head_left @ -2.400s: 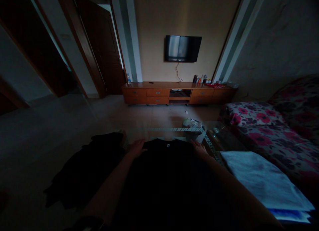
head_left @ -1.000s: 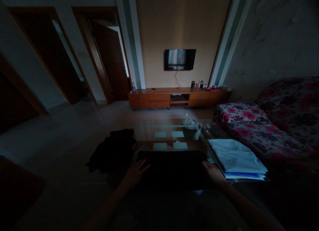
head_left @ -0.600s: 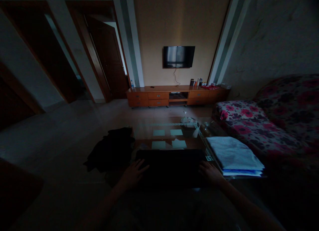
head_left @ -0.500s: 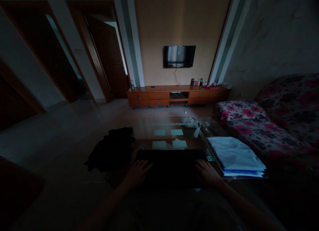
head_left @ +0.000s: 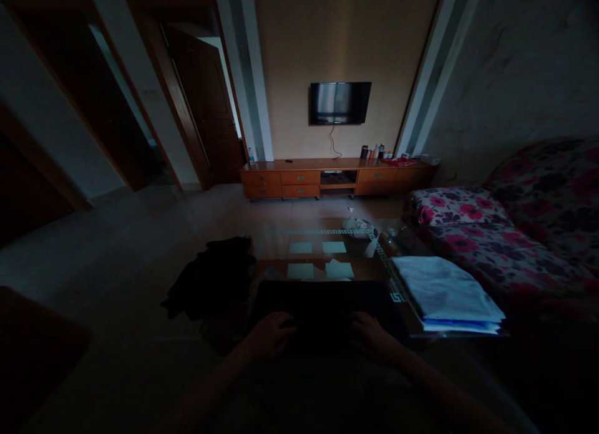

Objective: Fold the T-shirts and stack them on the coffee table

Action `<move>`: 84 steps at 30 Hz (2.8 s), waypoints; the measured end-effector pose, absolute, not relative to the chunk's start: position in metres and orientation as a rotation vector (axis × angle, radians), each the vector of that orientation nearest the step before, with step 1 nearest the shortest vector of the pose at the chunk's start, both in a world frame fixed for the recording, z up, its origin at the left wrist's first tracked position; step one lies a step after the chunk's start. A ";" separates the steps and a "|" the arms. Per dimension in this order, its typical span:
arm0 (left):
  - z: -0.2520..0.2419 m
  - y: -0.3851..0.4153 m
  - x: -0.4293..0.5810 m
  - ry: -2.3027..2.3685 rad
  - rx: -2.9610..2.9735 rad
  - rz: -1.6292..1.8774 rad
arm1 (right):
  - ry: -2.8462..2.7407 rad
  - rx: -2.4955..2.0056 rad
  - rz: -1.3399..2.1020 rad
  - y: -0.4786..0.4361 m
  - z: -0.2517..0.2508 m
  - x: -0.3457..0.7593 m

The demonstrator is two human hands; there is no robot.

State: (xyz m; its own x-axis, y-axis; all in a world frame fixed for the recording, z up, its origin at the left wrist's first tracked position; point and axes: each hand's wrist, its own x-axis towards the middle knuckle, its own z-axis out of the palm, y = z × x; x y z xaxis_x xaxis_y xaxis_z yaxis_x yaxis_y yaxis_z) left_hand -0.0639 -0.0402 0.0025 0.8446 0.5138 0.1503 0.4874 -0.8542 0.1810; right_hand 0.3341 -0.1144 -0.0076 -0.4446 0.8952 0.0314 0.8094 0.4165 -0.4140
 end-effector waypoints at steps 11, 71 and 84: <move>-0.006 0.002 -0.051 1.452 2.695 0.357 | -2.083 -2.119 0.025 -0.073 -0.031 0.343; -0.015 0.072 -0.005 1.657 2.676 0.211 | -1.995 -2.171 -0.167 0.010 -0.044 0.338; -0.036 0.013 -0.045 1.403 2.721 0.191 | -2.144 -2.057 -0.051 -0.046 -0.075 0.380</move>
